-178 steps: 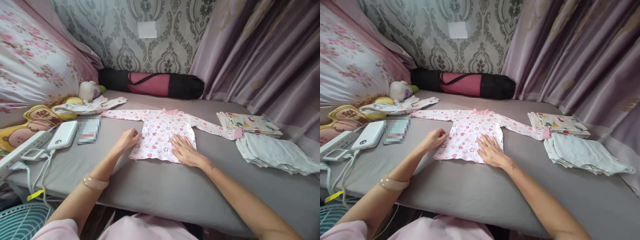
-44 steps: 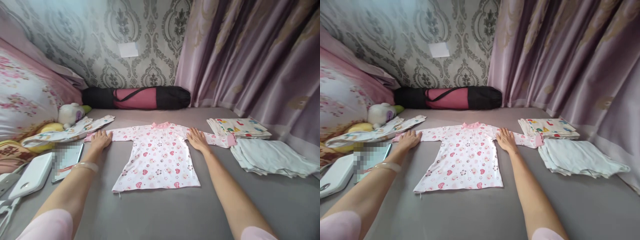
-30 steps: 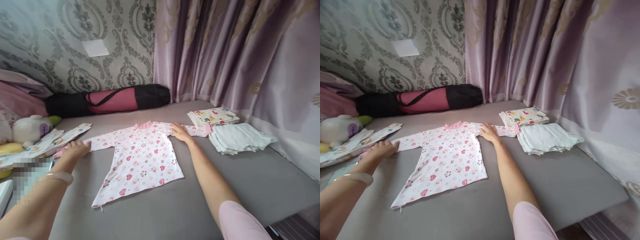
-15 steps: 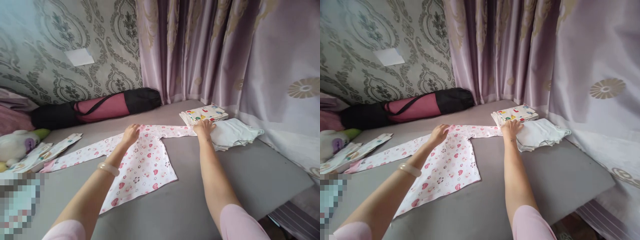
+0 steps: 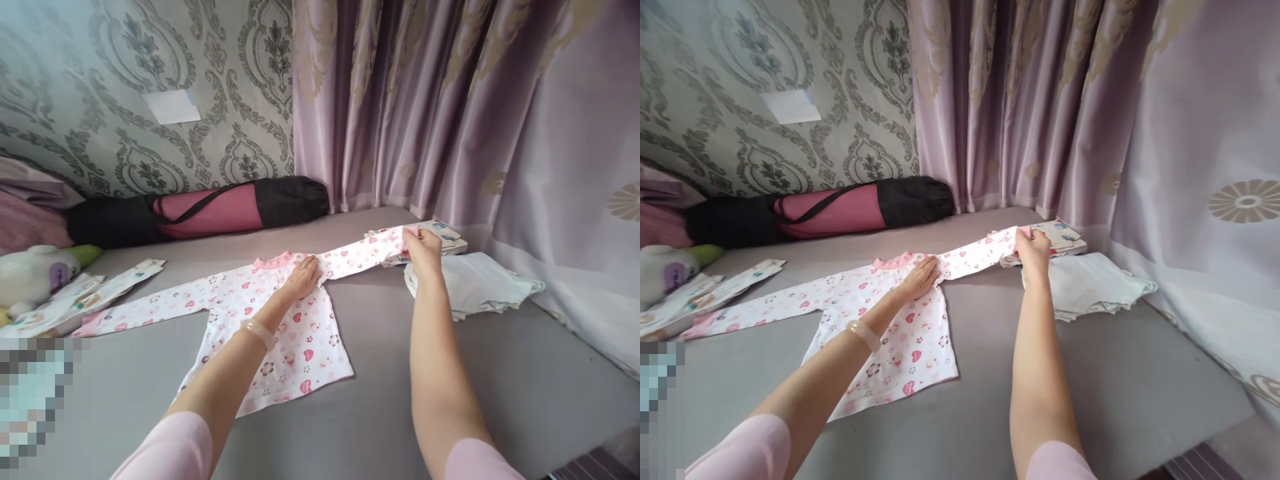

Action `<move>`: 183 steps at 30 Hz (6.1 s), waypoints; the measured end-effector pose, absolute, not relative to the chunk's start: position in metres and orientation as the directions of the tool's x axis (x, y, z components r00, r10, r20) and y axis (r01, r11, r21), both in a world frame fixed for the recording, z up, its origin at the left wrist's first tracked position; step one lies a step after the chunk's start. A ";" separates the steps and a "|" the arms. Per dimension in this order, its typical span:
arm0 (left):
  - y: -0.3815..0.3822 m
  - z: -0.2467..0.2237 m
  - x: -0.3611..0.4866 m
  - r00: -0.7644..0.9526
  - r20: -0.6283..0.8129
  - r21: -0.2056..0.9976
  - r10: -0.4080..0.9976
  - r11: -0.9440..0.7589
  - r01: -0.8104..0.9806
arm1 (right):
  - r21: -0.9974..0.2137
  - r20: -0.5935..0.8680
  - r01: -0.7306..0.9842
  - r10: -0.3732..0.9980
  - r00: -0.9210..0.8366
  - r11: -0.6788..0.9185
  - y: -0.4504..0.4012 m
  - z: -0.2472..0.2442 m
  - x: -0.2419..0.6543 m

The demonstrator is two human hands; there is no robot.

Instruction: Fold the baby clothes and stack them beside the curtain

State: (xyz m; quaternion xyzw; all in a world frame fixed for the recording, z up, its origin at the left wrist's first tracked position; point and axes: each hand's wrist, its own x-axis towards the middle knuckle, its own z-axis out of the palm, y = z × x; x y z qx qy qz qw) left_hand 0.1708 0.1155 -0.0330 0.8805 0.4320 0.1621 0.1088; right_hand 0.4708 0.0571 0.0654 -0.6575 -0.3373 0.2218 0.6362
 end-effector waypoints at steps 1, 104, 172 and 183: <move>0.114 -0.034 0.172 0.569 0.176 0.320 0.803 -0.593 0.739 | -0.996 0.083 0.031 0.710 0.699 0.086 0.056 0.071 0.465; 0.070 -0.027 0.052 0.026 0.176 0.517 0.984 -0.115 0.848 | -0.197 -0.092 0.980 0.994 -0.056 0.037 0.074 -0.010 0.210; 0.067 -0.022 0.044 -0.107 0.117 0.279 0.987 0.070 0.958 | -0.110 0.122 0.937 0.940 -0.319 0.332 0.084 -0.030 0.285; 0.074 -0.014 0.034 -0.087 0.013 0.514 0.996 0.068 0.855 | -0.016 -0.084 0.972 0.969 -0.233 0.232 0.088 -0.004 0.266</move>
